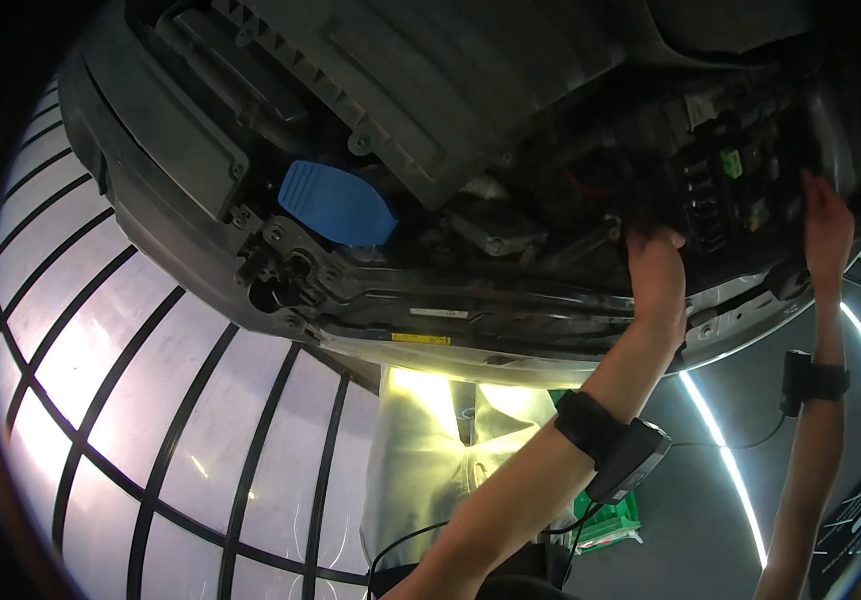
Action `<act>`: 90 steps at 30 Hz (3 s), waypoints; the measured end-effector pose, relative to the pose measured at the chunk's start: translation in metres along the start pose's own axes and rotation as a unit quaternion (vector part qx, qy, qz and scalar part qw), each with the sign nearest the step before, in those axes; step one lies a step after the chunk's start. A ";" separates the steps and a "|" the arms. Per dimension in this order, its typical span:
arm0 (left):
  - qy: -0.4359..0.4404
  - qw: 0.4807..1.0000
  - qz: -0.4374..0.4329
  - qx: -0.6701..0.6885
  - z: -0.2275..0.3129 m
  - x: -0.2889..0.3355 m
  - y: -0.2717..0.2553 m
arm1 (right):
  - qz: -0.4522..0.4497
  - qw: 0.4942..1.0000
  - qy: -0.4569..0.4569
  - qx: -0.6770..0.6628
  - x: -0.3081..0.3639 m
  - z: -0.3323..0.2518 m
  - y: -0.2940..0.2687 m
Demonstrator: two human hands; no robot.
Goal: Checking and manipulating wiring and components within a vehicle fuse box.
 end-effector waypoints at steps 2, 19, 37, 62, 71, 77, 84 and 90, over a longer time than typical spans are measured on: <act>0.048 0.998 -0.002 0.038 0.000 -0.002 0.000 | 0.018 0.999 0.037 -0.014 0.004 0.005 0.002; 0.065 0.977 -0.083 -0.185 0.014 0.072 0.010 | -0.029 0.997 -0.065 -0.043 0.017 -0.045 -0.046; 0.558 -0.237 -0.359 -0.709 -0.042 0.070 0.194 | -0.066 0.784 0.224 -0.575 0.227 -0.124 0.037; 0.221 -0.295 -0.495 -0.787 -0.066 0.043 0.231 | 0.008 0.797 0.243 -0.553 0.222 -0.109 0.052; 0.168 -0.310 -0.478 -0.805 -0.083 0.070 0.238 | 0.060 0.800 0.222 -0.554 0.223 -0.103 0.052; 0.148 -0.191 -0.469 -0.849 -0.073 0.050 0.240 | 0.125 0.793 0.227 -0.551 0.226 -0.099 0.049; 0.209 -0.173 -0.479 -0.835 -0.093 0.060 0.235 | 0.134 0.784 0.241 -0.556 0.230 -0.097 0.051; 0.292 -0.268 -0.515 -0.760 -0.089 0.066 0.236 | 0.173 0.778 0.240 -0.554 0.231 -0.121 0.030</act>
Point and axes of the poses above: each hand's wrist, its own x-axis away from the middle knuckle, its own y-axis out of the palm, z = x × y, the point moved 8 cm from there along -x, towards the middle knuckle, and after that the axes turned 3 degrees about -z, right-handed, at the moved point
